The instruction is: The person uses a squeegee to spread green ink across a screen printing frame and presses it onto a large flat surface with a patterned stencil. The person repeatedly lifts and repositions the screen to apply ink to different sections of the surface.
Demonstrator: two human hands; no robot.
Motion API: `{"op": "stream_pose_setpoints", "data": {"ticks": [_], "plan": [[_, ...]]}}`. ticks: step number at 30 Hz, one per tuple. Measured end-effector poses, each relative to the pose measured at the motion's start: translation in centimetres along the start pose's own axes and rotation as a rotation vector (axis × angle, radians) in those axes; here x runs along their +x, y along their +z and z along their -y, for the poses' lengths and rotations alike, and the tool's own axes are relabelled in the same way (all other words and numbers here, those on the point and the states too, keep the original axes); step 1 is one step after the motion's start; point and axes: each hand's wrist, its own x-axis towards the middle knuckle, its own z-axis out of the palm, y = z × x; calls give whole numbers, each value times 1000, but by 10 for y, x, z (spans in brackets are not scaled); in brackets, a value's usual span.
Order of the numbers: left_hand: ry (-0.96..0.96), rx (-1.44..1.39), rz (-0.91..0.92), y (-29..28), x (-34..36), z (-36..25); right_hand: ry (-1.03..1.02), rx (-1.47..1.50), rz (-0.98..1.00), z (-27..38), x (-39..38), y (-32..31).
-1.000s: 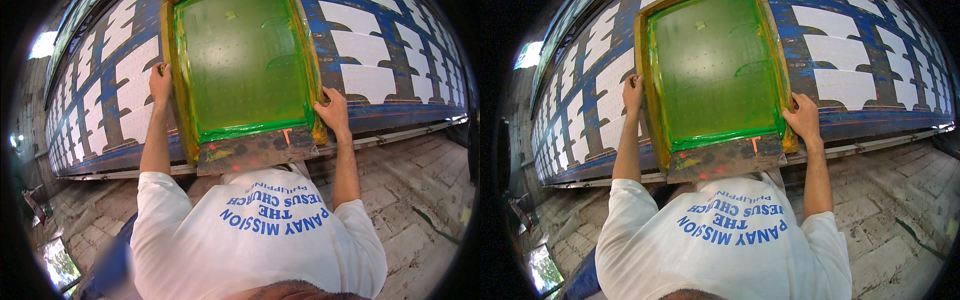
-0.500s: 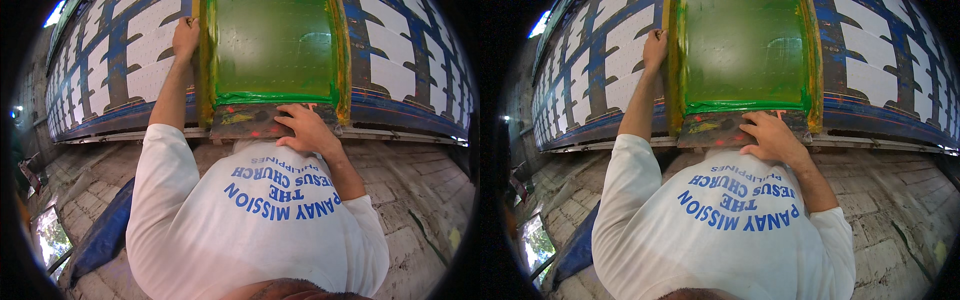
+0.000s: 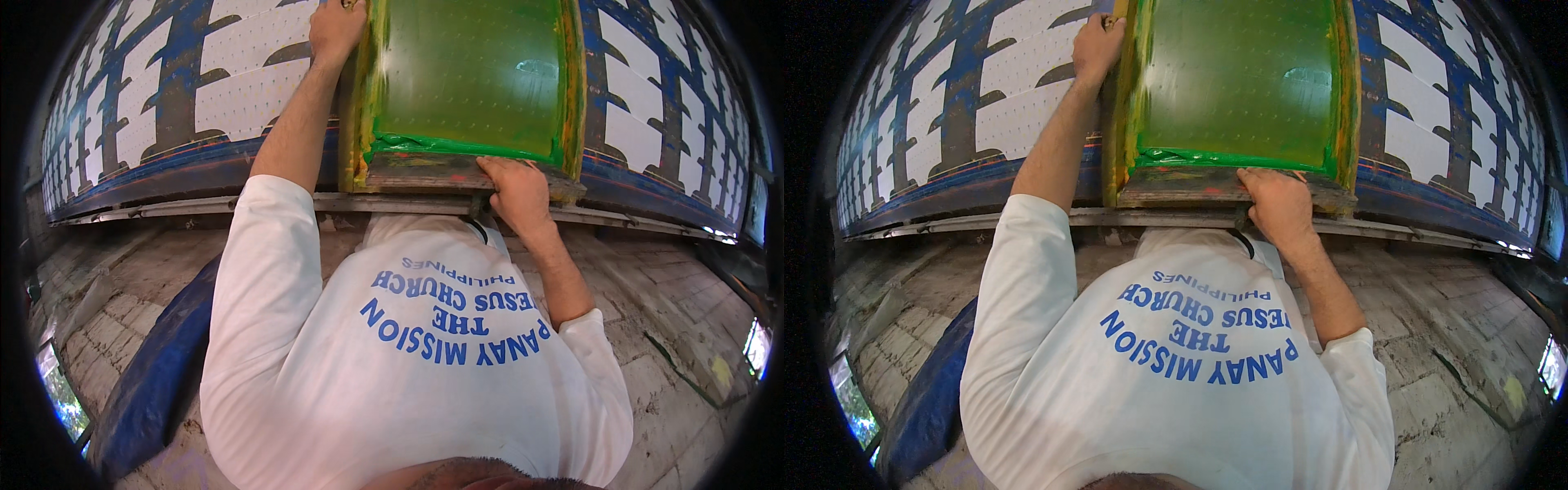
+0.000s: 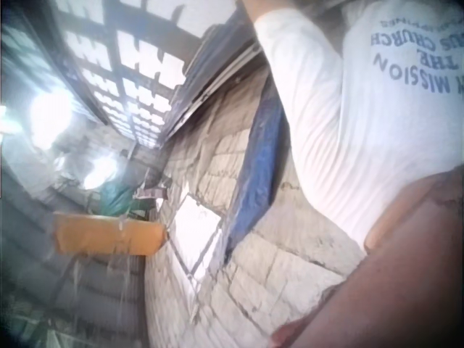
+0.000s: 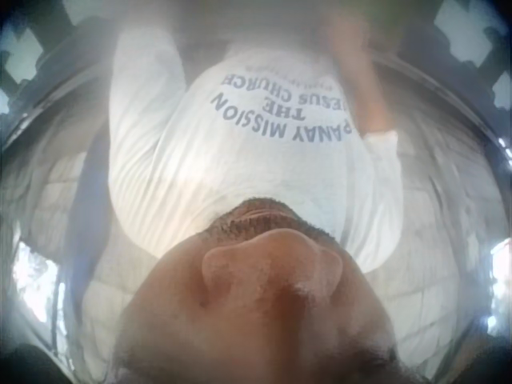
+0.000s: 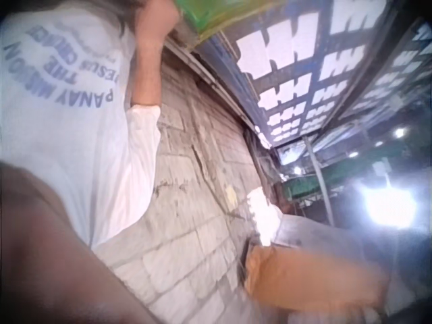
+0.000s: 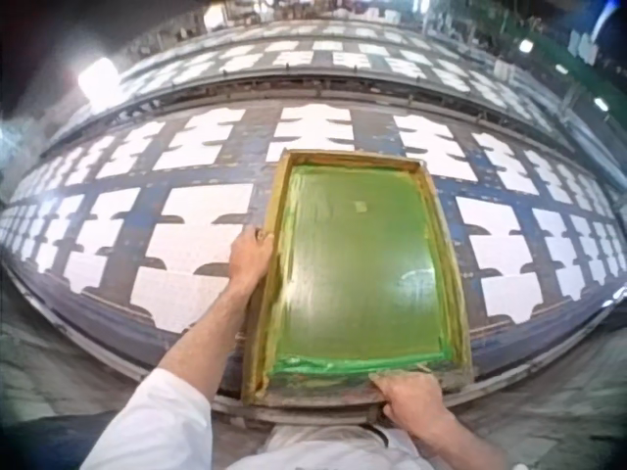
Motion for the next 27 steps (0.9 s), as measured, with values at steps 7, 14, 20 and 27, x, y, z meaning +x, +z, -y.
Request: {"op": "stream_pose_setpoints", "data": {"ticks": [7, 14, 20, 27], "plan": [[97, -112, -144, 4, -3, -5, 43, -17, -30, 6, 2, -17], [94, -147, -114, 13, 8, 11, 28, -90, -128, 2, 14, 13], [44, -204, -56, 9, 2, 6, 1, -120, -245, -26, 84, 13], [20, -178, -36, -2, -1, -4, 79, -225, -258, -94, 247, -21]]}}
